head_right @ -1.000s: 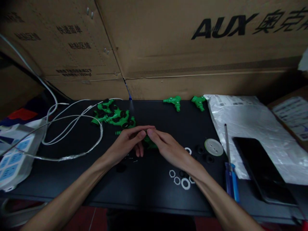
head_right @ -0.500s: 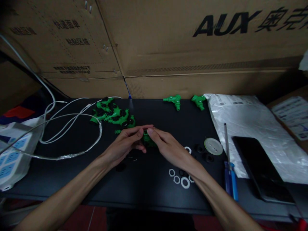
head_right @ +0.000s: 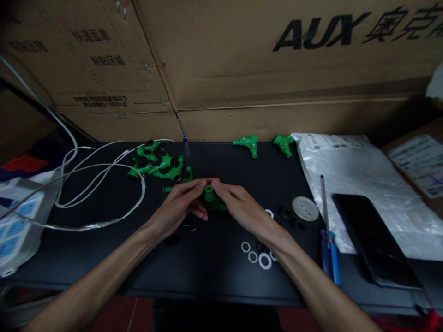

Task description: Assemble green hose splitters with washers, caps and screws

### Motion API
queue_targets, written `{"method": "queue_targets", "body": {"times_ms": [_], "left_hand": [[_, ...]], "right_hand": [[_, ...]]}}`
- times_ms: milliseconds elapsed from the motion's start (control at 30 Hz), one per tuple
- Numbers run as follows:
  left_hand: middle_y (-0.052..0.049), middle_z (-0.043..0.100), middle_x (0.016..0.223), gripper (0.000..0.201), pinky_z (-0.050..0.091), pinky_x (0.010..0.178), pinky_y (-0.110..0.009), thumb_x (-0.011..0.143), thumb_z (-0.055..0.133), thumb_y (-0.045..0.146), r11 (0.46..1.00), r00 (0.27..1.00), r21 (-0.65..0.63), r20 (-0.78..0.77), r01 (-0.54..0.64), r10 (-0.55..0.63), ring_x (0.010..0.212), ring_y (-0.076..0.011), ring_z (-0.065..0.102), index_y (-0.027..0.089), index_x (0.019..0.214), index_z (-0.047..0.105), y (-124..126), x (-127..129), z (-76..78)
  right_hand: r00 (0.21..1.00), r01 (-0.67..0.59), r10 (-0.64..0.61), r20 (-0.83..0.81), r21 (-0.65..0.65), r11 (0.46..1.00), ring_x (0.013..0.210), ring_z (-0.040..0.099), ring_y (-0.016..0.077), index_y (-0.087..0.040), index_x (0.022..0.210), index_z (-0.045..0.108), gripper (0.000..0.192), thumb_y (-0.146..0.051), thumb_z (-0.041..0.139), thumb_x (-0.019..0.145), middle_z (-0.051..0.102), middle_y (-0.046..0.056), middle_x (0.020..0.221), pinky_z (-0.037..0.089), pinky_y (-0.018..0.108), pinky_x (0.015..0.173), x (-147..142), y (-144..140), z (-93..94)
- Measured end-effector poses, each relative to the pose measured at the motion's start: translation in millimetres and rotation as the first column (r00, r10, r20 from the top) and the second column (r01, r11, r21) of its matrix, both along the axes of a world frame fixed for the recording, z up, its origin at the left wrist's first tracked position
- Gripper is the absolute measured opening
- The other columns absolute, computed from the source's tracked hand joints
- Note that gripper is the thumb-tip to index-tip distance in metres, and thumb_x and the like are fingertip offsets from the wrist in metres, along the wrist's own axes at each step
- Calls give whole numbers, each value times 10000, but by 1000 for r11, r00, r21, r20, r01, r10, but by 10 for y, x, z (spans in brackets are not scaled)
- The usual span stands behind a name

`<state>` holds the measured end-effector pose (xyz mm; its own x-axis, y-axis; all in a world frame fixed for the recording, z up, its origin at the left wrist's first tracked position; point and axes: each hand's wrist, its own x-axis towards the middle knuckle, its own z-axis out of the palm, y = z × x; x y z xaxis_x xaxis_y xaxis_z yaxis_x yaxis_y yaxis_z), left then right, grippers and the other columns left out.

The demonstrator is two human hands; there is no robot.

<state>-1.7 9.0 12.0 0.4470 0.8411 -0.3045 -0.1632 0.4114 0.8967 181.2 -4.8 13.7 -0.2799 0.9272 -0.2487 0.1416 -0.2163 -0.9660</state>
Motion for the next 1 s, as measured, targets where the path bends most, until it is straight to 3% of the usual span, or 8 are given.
{"method": "queue_targets", "body": {"times_ms": [200,367,467,600,700,767,900,1000], "left_hand": [[8,653,659,391,402,367,-147,917,686,443,977,985,208,-173,50,-14,420,-70,567,169,1192,724,78,-66,51],[58,508,524,356,305,368,-165,940,631,476,958,958,272,-241,-88,156,408,-73,477,152,1066,706,139,-93,53],[15,604,659,308,391,475,-188,947,620,450,928,945,363,-263,-88,193,558,-104,561,162,1017,705,147,-105,62],[-71,694,1181,296,491,909,-295,917,685,399,806,944,582,-312,102,105,1086,-210,637,212,1146,701,95,-109,118],[-81,695,1233,456,448,1009,-357,829,788,424,706,909,646,-417,290,8,1147,-251,630,241,1231,678,34,-107,155],[-81,711,1215,535,450,998,-369,785,821,451,680,881,653,-473,334,21,1116,-261,646,241,1253,669,4,-109,157],[-78,731,1178,519,454,974,-368,785,807,470,742,884,632,-452,223,119,1079,-262,659,227,1230,695,-1,-120,111],[-71,731,1127,567,449,952,-363,790,796,455,853,934,519,-332,62,134,1065,-252,642,208,1285,672,28,-120,97]], "right_hand": [[969,-116,61,-240,-225,967,734,655,163,-170,1105,696,568,-674,491,942,711,76,924,393,257,563,32,-8,106],[952,-90,46,-302,-133,987,724,670,139,-187,1173,619,544,-444,845,749,685,18,885,402,223,546,57,7,154],[964,-26,-1,-267,-96,995,650,632,101,-185,1138,600,518,-421,848,750,658,-20,782,413,207,540,107,16,197],[980,-1,-11,-199,-61,998,510,550,75,-196,1070,573,474,-473,818,772,578,-73,615,392,195,480,174,14,247],[988,-16,13,-153,-18,1000,490,536,74,-197,1021,547,482,-521,800,770,580,-67,612,373,191,455,184,24,255],[992,-26,29,-121,26,999,530,574,92,-200,1062,532,511,-571,754,791,593,-55,638,421,206,489,191,28,277],[999,-24,20,31,152,988,699,682,166,-199,1248,502,560,-606,613,880,678,23,806,522,289,598,324,-78,397],[958,-1,-80,274,287,958,713,648,157,-198,1096,636,376,-509,656,886,686,43,863,516,305,653,551,-316,420]]}}
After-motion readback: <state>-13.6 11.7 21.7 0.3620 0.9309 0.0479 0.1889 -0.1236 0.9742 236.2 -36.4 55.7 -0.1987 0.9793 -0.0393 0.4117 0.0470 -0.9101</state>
